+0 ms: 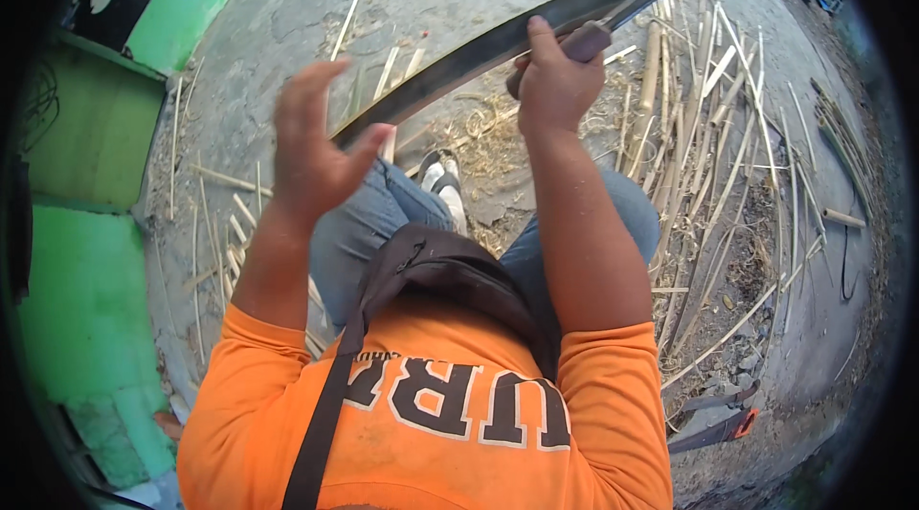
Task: The person strips layers from thin bamboo stalks using a large blade and then gathers more bamboo stalks from the ground.
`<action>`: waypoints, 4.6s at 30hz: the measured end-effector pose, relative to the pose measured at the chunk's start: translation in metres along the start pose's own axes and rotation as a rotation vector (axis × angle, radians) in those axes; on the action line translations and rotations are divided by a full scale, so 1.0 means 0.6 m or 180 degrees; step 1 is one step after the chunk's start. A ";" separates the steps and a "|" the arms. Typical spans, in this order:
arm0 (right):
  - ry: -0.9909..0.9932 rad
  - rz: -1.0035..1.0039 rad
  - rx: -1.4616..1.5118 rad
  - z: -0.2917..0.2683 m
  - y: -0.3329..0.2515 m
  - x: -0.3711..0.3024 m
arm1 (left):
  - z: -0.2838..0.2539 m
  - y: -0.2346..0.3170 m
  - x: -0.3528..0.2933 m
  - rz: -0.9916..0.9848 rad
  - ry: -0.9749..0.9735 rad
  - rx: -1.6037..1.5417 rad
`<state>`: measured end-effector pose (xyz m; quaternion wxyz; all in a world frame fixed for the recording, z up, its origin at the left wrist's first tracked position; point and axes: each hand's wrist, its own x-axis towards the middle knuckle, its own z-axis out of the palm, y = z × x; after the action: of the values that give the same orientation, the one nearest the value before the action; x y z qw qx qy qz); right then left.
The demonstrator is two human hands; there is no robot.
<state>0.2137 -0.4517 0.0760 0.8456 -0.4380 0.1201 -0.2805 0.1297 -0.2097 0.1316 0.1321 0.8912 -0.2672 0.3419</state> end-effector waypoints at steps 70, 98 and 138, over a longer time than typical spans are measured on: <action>-0.3385 -0.1171 -0.3581 0.003 0.065 -0.072 | -0.125 -0.125 -0.295 -0.4096 -0.2037 -0.2155; -0.3886 -0.1139 -0.4014 0.001 0.110 -0.099 | -0.107 -0.101 -0.320 -0.3036 -0.1529 -0.0549; -0.4048 -0.1459 -0.4400 0.004 0.105 -0.108 | -0.096 -0.082 -0.329 -0.2793 -0.1072 -0.0080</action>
<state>0.1855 -0.3835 0.0237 0.2329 -0.9216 -0.3100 -0.0166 0.0034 -0.0689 0.0370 0.2298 0.9614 0.1129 0.1012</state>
